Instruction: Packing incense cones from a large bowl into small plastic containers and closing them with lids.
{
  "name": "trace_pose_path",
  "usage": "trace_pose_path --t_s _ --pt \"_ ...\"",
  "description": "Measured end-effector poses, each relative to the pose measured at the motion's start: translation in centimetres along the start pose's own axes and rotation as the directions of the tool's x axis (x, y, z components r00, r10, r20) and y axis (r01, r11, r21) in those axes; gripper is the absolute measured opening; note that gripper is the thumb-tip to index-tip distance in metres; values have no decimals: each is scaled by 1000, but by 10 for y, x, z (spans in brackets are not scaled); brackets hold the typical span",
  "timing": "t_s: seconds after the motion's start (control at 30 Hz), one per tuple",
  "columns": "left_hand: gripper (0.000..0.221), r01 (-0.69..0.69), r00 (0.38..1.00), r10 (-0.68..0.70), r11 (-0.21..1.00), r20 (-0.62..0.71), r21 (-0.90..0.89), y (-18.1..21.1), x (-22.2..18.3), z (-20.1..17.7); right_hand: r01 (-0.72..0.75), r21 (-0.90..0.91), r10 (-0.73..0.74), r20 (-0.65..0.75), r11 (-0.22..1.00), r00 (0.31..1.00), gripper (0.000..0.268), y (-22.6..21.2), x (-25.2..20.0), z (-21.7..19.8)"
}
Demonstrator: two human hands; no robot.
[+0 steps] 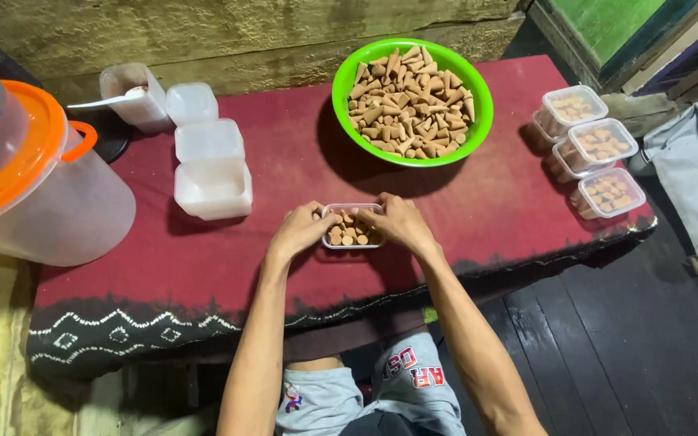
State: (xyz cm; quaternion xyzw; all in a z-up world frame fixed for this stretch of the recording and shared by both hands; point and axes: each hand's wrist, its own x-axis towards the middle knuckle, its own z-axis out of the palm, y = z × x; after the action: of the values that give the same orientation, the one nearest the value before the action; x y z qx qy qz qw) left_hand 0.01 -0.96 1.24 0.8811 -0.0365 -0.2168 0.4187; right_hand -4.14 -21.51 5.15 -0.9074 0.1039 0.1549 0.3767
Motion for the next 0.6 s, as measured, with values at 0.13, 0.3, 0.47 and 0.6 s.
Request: trace_pose_path --t_s 0.13,0.3,0.47,0.6 --pt "51 2 1000 -2 999 3 -34 -2 -5 -2 38 125 -28 -81 991 996 54 12 4 -1" --pt "38 -92 995 92 996 -33 -9 6 -10 1 184 252 -166 -92 950 982 30 37 20 2" --pt "35 -92 995 92 996 -34 11 -11 6 9 191 277 -173 -87 942 981 31 37 14 -5" --pt "40 -67 998 67 997 -18 36 -8 2 8 187 160 -175 -85 969 981 31 32 8 -3"
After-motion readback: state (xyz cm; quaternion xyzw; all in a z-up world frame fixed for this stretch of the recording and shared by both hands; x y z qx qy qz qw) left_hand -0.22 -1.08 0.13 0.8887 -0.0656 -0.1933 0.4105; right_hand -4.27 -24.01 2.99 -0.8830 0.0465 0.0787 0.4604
